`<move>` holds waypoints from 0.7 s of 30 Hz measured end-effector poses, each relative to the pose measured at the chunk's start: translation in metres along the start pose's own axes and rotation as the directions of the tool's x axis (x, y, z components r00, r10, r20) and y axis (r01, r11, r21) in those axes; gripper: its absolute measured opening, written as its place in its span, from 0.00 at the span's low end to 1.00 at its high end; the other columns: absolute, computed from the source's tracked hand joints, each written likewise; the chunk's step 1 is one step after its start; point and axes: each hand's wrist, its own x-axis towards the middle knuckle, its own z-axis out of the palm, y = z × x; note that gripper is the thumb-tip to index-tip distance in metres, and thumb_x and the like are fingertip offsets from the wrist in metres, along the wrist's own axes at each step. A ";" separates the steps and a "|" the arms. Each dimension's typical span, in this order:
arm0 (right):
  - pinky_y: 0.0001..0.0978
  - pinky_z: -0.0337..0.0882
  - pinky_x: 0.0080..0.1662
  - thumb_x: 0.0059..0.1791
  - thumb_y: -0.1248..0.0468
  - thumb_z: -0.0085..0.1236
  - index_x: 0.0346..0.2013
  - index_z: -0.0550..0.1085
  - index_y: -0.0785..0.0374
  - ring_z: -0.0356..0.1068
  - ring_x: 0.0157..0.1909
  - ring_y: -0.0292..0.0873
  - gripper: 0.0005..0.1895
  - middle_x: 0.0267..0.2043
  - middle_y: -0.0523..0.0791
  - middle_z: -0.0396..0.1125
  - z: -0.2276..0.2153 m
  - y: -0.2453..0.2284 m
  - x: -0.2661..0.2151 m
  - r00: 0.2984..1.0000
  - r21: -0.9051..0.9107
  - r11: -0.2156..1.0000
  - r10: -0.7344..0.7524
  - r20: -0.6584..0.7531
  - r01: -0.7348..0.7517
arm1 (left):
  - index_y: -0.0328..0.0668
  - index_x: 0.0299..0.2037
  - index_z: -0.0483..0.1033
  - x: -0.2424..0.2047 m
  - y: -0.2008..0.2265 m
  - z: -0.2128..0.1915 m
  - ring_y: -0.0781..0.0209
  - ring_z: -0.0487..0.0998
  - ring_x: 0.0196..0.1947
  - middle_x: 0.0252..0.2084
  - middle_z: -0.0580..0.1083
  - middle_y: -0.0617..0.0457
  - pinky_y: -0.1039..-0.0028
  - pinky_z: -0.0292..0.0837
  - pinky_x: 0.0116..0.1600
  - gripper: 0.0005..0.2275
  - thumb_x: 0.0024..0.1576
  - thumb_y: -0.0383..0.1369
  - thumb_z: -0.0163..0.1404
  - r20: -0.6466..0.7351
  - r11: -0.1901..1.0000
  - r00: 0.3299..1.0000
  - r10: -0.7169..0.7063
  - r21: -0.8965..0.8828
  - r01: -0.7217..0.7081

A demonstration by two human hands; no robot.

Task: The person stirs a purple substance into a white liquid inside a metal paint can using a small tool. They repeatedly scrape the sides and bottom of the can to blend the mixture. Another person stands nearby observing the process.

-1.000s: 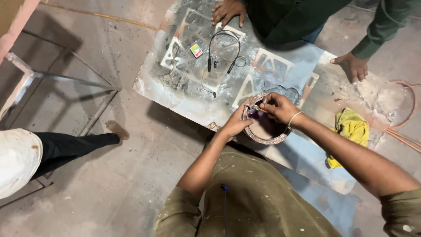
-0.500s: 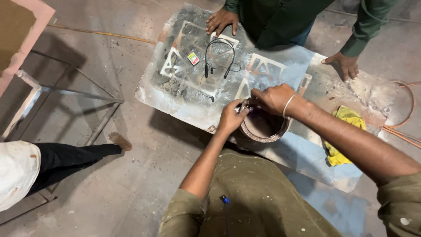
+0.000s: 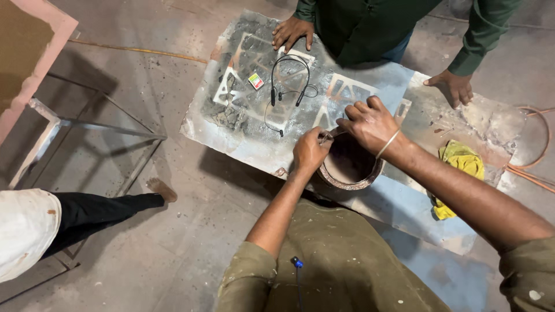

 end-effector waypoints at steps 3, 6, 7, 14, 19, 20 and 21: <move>0.40 0.62 0.53 0.49 0.57 0.53 0.45 0.81 0.46 0.69 0.46 0.39 0.13 0.36 0.40 0.67 -0.008 -0.001 -0.005 0.999 -0.037 0.998 0.052 -0.001 -0.052 | 0.42 0.43 0.80 0.003 -0.002 -0.002 0.47 0.84 0.37 0.37 0.81 0.45 0.60 0.77 0.42 0.11 0.53 0.35 0.60 0.076 0.997 0.994 -0.075 -0.010 0.076; 0.39 0.62 0.51 0.49 0.53 0.56 0.43 0.82 0.46 0.69 0.45 0.40 0.11 0.37 0.40 0.69 -0.022 0.010 -0.005 0.992 -0.105 0.987 0.125 0.003 -0.124 | 0.43 0.43 0.80 0.004 -0.007 -0.003 0.47 0.84 0.36 0.37 0.80 0.45 0.61 0.77 0.41 0.10 0.56 0.37 0.59 0.082 0.999 0.996 -0.036 0.007 0.035; 0.39 0.62 0.51 0.49 0.53 0.57 0.43 0.82 0.47 0.69 0.45 0.40 0.11 0.35 0.40 0.69 -0.029 0.021 -0.006 0.990 -0.058 0.989 0.138 -0.002 -0.138 | 0.42 0.43 0.81 0.004 -0.008 -0.003 0.45 0.83 0.36 0.36 0.81 0.44 0.61 0.77 0.41 0.10 0.55 0.37 0.60 0.042 1.000 0.999 -0.001 0.024 0.000; 0.42 0.68 0.47 0.52 0.50 0.58 0.45 0.82 0.50 0.73 0.42 0.48 0.13 0.35 0.44 0.72 -0.031 0.056 -0.035 0.956 0.198 0.941 0.242 0.167 -0.273 | 0.45 0.40 0.83 0.018 -0.032 0.008 0.51 0.84 0.35 0.36 0.82 0.48 0.64 0.77 0.41 0.10 0.54 0.40 0.60 0.023 1.000 1.000 -0.005 0.005 0.005; 0.46 0.71 0.46 0.50 0.54 0.58 0.47 0.82 0.55 0.74 0.43 0.52 0.14 0.41 0.49 0.76 0.015 0.040 -0.072 0.911 0.471 0.782 0.382 0.155 -0.408 | 0.39 0.47 0.84 0.045 -0.058 -0.015 0.58 0.84 0.41 0.42 0.83 0.47 0.68 0.77 0.47 0.25 0.59 0.55 0.53 0.458 0.832 0.856 -0.239 -0.358 0.424; 0.45 0.72 0.46 0.51 0.55 0.58 0.47 0.82 0.57 0.74 0.43 0.52 0.14 0.42 0.50 0.76 0.023 0.037 -0.080 0.891 0.535 0.721 0.424 0.162 -0.440 | 0.36 0.49 0.83 0.048 -0.058 -0.021 0.58 0.84 0.43 0.43 0.83 0.46 0.69 0.77 0.48 0.29 0.62 0.60 0.50 0.590 0.686 0.753 -0.291 -0.420 0.594; 0.44 0.73 0.46 0.52 0.56 0.58 0.48 0.81 0.58 0.74 0.43 0.52 0.14 0.44 0.51 0.76 0.031 0.034 -0.087 0.869 0.595 0.654 0.464 0.172 -0.467 | 0.38 0.51 0.82 0.048 -0.055 -0.024 0.58 0.84 0.44 0.44 0.83 0.46 0.69 0.77 0.49 0.30 0.61 0.61 0.47 0.583 0.696 0.763 -0.280 -0.424 0.580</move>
